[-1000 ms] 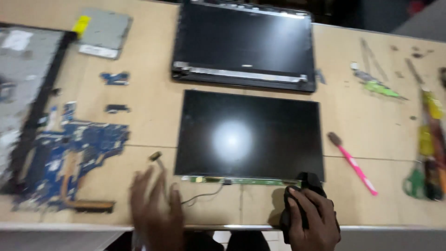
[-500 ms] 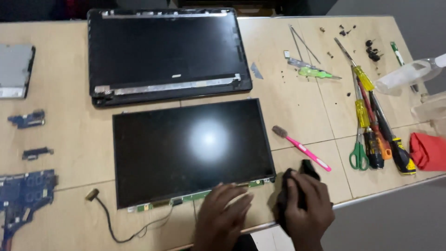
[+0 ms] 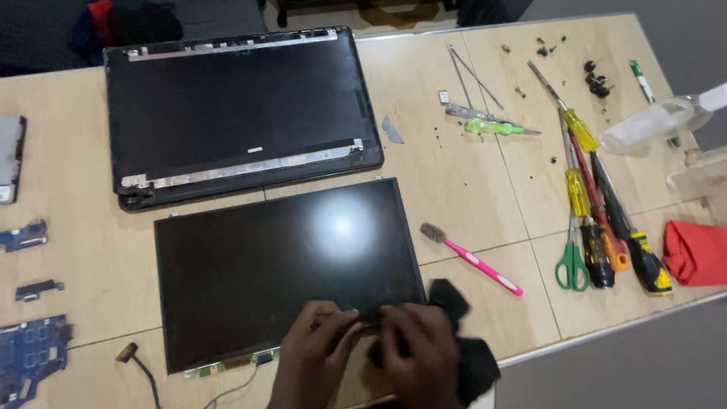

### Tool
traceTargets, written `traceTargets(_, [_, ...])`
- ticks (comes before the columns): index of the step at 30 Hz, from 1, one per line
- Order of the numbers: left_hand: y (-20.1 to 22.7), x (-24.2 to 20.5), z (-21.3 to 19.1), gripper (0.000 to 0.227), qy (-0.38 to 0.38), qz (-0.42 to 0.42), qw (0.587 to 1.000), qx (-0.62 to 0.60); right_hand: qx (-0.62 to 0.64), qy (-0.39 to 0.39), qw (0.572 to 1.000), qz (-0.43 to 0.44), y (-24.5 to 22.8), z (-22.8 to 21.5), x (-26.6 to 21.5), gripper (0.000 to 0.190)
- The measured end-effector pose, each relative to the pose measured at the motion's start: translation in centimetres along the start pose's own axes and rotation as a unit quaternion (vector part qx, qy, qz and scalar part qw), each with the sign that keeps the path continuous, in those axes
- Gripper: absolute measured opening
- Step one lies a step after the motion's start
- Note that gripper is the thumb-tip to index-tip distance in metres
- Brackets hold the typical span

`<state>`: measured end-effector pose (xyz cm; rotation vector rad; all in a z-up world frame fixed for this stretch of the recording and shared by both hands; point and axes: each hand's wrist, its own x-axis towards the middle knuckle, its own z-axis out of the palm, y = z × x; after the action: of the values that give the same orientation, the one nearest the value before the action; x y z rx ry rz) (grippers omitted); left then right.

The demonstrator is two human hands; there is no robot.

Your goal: Cleaning a laptop LCD screen using a brush, cloth, and cleaning solution during a repair process.

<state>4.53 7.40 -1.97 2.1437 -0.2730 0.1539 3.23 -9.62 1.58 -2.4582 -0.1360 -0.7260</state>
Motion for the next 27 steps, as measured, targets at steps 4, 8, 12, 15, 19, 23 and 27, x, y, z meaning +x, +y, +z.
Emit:
traceTargets(4, [0.2,-0.6,1.3,0.017,-0.001,0.039,0.999,0.026,-0.087,0.054,0.983,0.151,3.6,-4.6,0.2,0.014])
traceTargets(8, [2.5,0.0,2.5,0.024,0.013,0.045,0.997,0.057,-0.181,0.085,0.980,-0.017,10.6,-7.5,0.6,0.006])
traceTargets(12, [3.4,1.1,3.5,0.023,0.000,0.096,0.993,0.064,-0.193,0.011,0.978,-0.072,14.0,-8.4,3.1,0.012])
traceTargets(15, [4.7,1.6,4.0,0.024,-0.036,0.074,0.994,0.074,-0.193,-0.015,0.979,-0.059,14.2,-7.7,5.9,0.020])
traceTargets(19, [5.3,2.0,4.5,0.020,-0.022,0.086,0.993,0.074,-0.155,-0.089,0.979,-0.101,16.5,-7.4,8.4,0.021])
traceTargets(23, [5.3,1.9,4.9,0.023,-0.052,0.075,0.993,0.080,-0.181,-0.117,0.971,-0.100,17.8,-7.4,9.4,0.020])
traceTargets(27, [5.5,1.6,5.3,0.033,-0.064,0.057,0.990,0.116,-0.116,-0.055,0.986,-0.105,12.6,-8.1,11.0,0.007])
